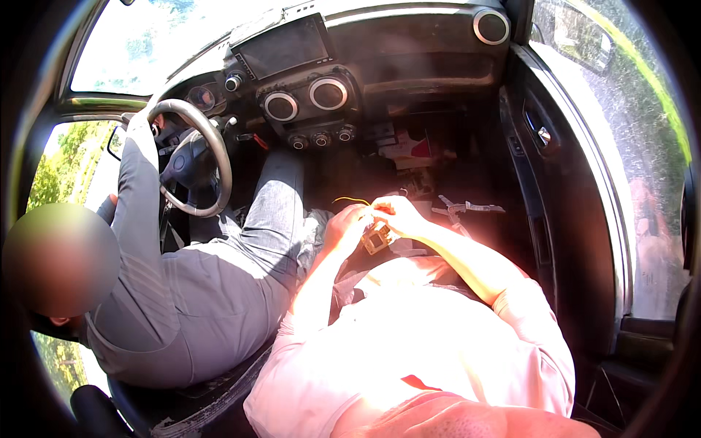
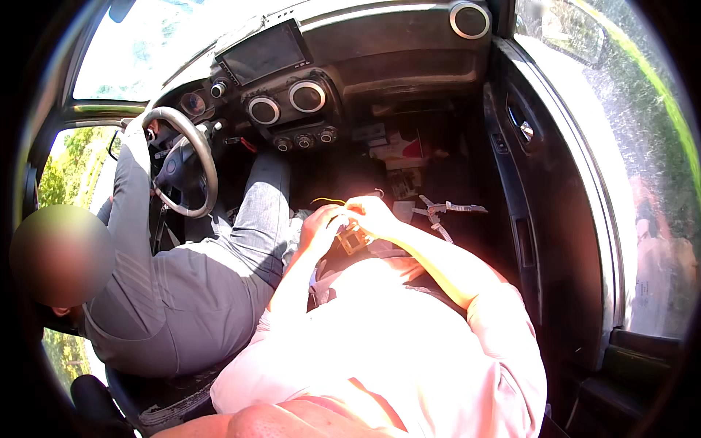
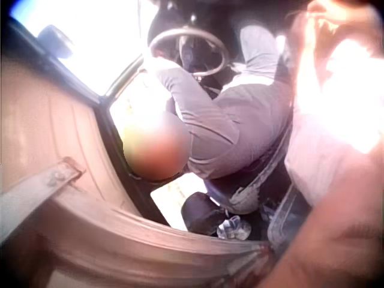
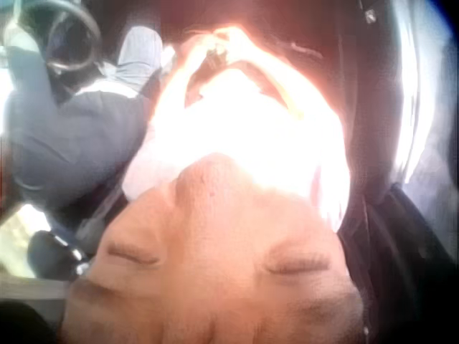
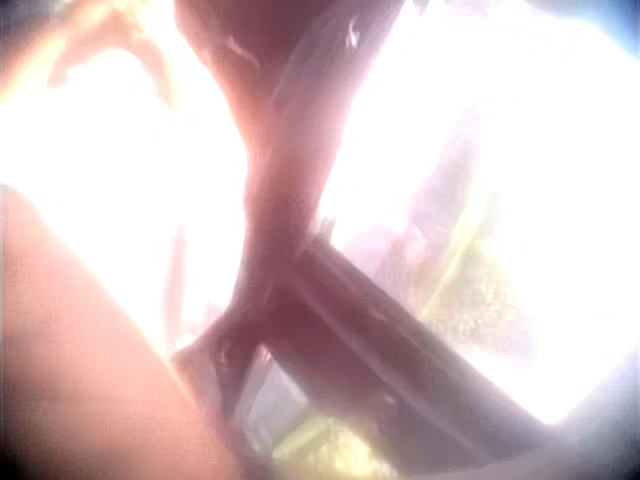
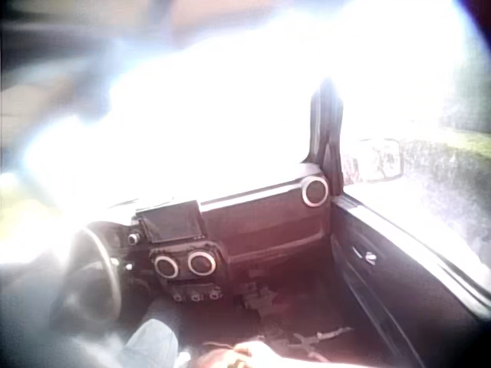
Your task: The person sits in the passenger seat of a moving car and uses pliers to strip and twist wires attached to a small electronic circuit board. They manipulate the wires and components while the vehicle is in motion, occasionally adjusting their grip on the board and tools.
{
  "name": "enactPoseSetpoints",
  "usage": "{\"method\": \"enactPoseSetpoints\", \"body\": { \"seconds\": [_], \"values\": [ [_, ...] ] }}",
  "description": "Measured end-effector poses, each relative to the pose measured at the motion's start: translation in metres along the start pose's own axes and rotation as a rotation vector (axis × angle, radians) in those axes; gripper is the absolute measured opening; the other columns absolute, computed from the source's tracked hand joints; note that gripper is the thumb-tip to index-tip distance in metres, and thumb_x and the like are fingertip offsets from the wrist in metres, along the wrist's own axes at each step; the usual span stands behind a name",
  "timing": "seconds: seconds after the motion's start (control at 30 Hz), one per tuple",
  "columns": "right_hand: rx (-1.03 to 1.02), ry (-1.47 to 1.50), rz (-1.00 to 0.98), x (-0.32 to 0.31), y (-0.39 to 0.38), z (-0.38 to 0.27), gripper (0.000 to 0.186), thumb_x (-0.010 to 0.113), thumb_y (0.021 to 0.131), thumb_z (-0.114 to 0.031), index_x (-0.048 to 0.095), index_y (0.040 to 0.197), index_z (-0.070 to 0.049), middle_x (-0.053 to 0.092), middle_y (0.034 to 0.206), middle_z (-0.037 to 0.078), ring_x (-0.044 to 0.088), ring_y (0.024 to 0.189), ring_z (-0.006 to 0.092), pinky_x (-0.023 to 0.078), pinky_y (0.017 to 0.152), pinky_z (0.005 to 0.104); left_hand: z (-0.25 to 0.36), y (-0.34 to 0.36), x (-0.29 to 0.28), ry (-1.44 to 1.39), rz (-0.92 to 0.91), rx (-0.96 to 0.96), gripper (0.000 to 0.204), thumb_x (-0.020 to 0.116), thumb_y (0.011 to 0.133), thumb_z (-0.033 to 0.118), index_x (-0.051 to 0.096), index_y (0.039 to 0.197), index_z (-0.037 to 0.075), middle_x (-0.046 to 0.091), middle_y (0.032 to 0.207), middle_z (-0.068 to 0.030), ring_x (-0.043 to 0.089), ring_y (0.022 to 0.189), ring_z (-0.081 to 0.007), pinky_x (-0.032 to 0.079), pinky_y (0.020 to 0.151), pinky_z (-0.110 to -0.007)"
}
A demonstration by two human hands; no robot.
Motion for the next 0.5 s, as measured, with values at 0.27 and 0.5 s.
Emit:
{"method": "enactPoseSetpoints", "body": {
  "seconds": [0.27, 0.5],
  "values": [
    [0.115, 0.029, -0.069, -0.001, 0.004, 0.015, 0.016, 0.059, 0.084, -0.012, 0.062, 0.090, 0.002, 0.064, 0.075, 0.007, 0.057, 0.068, 0.0100, 0.047, 0.064, 0.0266, 0.007, 0.006, -0.004, 0.036, 0.051, 0.122, 0.019, 0.069, 0.073, 0.000, 0.063, 0.091, 0.004, 0.064, 0.090, -0.0107, 0.064, 0.081, -0.0260, 0.052, 0.070, -0.032],
    [0.161, 0.126, -0.125, -0.001, 0.007, 0.008, 0.011, 0.052, 0.087, -0.006, 0.060, 0.086, 0.002, 0.060, 0.073, 0.003, 0.055, 0.069, 0.0087, 0.045, 0.065, 0.0230, 0.005, 0.012, -0.003, 0.081, 0.038, 0.208, 0.021, 0.071, 0.070, 0.002, 0.065, 0.089, 0.008, 0.063, 0.087, -0.0062, 0.063, 0.079, -0.0242, 0.052, 0.067, -0.033]
  ]
}}
Point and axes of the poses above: each hand's wrist, its own y-axis towards the middle knuckle, its own x-axis out of the palm, z = x × y, the point moved 5 cm from there along y, towards the middle knuckle
